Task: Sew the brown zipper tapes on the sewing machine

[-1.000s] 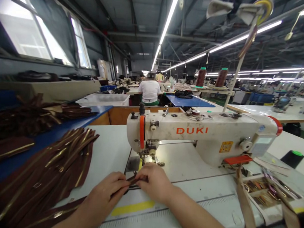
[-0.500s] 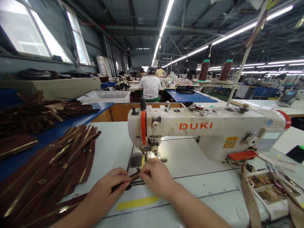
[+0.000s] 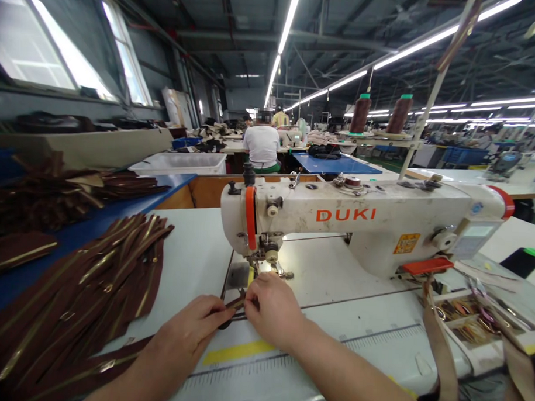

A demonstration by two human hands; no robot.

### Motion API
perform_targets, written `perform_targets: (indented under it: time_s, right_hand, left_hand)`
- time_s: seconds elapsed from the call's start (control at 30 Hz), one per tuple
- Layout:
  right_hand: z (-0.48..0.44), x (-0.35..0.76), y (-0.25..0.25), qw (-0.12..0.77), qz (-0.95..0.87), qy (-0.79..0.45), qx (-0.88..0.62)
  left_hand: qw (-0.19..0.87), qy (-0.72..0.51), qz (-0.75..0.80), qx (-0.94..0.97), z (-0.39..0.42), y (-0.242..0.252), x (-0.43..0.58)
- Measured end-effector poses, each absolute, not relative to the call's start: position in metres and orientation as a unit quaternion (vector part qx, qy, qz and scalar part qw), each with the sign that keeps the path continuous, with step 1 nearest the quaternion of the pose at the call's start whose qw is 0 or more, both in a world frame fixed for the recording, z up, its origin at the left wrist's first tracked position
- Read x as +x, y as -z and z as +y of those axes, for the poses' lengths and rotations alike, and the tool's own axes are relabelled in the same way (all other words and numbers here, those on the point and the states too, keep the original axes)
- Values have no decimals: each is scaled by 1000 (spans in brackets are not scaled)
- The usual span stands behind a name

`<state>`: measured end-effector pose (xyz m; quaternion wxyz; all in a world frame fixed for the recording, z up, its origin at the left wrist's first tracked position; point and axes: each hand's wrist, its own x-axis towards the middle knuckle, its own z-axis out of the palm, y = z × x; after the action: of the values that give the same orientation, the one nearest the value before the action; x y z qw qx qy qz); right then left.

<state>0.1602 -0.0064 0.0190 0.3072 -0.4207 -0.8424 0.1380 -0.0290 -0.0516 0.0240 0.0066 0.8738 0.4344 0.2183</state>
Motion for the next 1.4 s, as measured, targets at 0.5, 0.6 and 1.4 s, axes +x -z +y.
perform_targets:
  time_s: [0.5,0.6,1.4]
  right_hand:
    - [-8,160,-26,257,-853,-121,-437]
    - [-7,160,-26,249,-855,-108,-442]
    - [13,169,-37,179,-923,-86,-330]
  left_hand:
    - [-17,-149,437,887,-48,-17,-30]
    - [10,-126,455,881,-48,-24,-28]
    - [-76,-148,314,935,-48,-30,-21]
